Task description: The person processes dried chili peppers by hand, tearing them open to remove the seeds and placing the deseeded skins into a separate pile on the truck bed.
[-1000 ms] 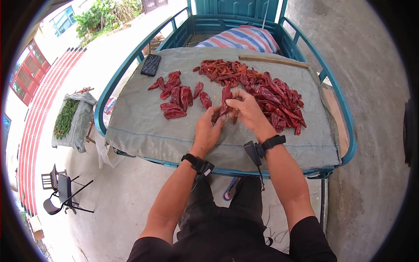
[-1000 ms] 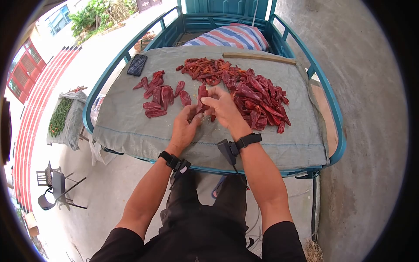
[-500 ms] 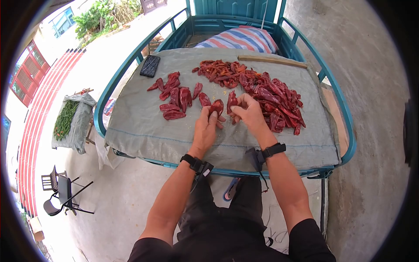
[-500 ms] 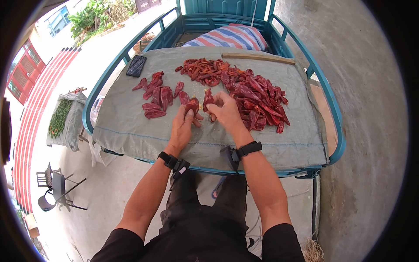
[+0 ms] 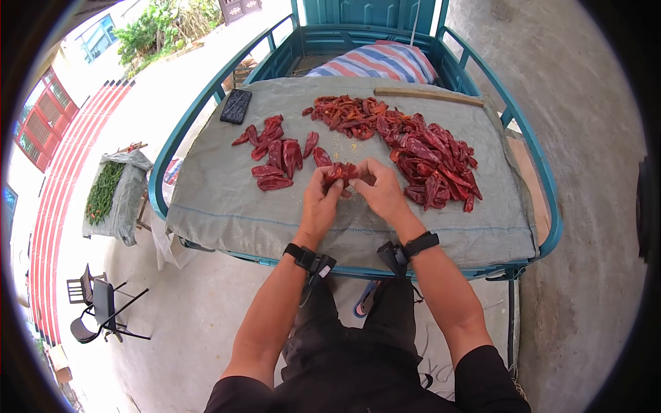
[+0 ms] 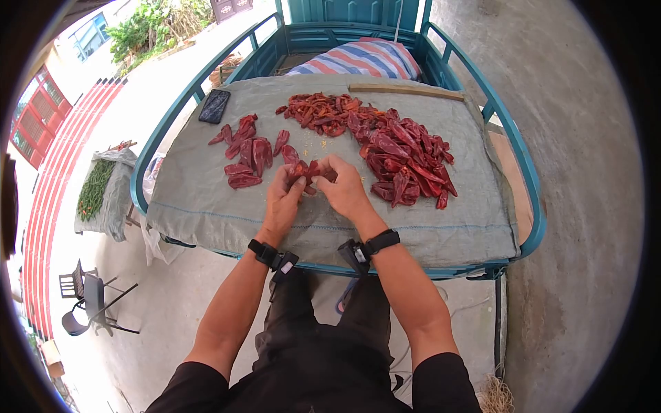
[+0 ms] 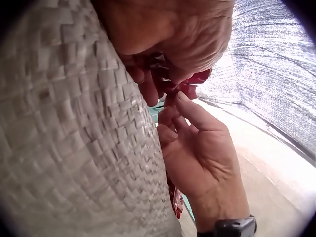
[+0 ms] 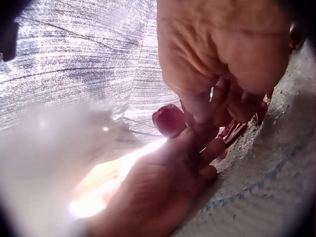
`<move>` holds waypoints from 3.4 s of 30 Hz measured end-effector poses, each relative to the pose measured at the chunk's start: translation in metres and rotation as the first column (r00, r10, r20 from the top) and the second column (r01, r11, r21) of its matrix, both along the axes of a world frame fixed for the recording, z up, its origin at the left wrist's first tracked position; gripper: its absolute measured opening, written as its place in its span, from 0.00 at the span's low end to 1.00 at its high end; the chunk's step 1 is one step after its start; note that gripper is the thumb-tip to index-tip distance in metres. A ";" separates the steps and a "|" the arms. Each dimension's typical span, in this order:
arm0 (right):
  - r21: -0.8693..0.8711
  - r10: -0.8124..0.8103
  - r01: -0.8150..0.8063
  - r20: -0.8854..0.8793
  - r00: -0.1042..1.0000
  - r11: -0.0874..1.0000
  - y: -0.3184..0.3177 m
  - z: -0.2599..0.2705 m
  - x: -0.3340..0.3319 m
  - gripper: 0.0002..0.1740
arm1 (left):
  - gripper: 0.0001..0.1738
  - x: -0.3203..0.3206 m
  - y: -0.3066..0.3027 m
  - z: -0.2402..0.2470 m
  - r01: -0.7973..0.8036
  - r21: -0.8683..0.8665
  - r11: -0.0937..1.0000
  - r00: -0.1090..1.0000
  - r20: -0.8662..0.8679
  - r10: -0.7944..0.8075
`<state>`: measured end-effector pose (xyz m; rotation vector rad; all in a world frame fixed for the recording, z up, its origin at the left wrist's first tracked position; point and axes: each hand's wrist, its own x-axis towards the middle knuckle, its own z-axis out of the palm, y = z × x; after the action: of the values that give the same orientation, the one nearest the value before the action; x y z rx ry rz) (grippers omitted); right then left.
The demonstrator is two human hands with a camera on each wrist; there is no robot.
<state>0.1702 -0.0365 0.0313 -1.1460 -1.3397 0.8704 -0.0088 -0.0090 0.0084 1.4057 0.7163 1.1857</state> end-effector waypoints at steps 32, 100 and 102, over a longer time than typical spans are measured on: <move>0.313 -0.217 -0.093 0.815 0.537 0.945 0.032 0.008 -0.002 0.12 | 0.08 -0.006 0.004 -0.006 -0.181 -0.086 0.980 0.965 0.179 0.194; 0.239 -0.182 0.026 0.659 0.730 0.971 -0.045 0.000 0.025 0.08 | 0.05 -0.003 0.003 -0.006 -0.250 -0.129 0.960 0.950 0.159 0.269; 0.234 -0.181 0.031 0.653 0.736 0.972 -0.046 0.001 0.026 0.08 | 0.05 -0.004 0.005 -0.003 -0.267 -0.148 0.952 0.947 0.142 0.288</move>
<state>0.1959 -0.0821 0.0318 -1.4188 -1.8745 0.1943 -0.0132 -0.0041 0.0052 1.1115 0.8790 1.4299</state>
